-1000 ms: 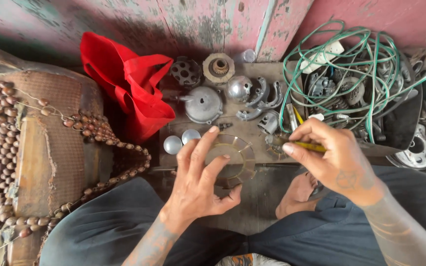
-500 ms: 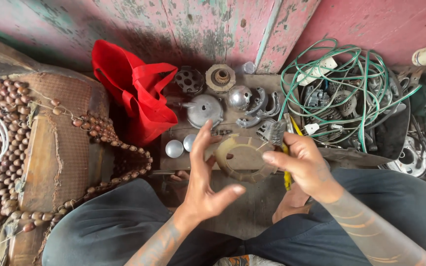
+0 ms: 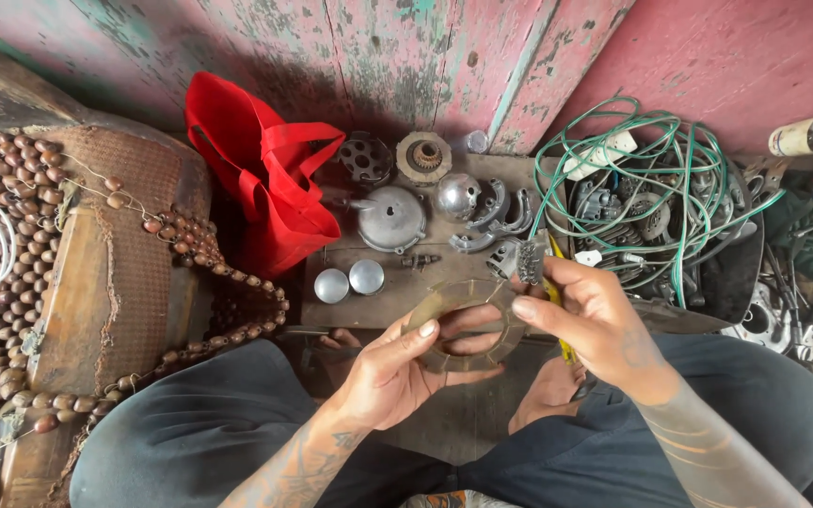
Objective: Cleaning and inspecting motorcycle clutch plates and engine components using a wire brush and a small tool.
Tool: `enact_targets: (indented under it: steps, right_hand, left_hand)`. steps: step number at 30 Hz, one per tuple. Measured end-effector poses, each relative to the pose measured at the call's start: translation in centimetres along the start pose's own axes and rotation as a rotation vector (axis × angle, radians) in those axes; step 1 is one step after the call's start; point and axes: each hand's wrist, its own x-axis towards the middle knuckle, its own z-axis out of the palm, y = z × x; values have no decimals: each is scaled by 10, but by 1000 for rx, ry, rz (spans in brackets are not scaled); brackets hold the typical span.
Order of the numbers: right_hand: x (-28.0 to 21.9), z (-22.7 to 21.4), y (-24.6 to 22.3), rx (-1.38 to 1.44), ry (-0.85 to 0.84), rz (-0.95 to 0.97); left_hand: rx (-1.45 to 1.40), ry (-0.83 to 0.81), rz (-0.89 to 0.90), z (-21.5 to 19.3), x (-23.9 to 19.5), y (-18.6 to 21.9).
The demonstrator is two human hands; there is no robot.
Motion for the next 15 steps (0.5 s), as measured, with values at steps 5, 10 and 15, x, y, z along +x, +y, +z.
enact_targets:
  steps: [5, 10, 15]
  right_hand:
    - [-11, -8, -35, -303, -54, -219]
    - [-24, -16, -44, -583, 31, -323]
    - [-30, -9, -41, -763, 119, -403]
  left_hand:
    - [-11, 66, 30, 9, -6, 9]
    - [94, 91, 187, 3, -10, 5]
    - [125, 134, 232, 4, -12, 3]
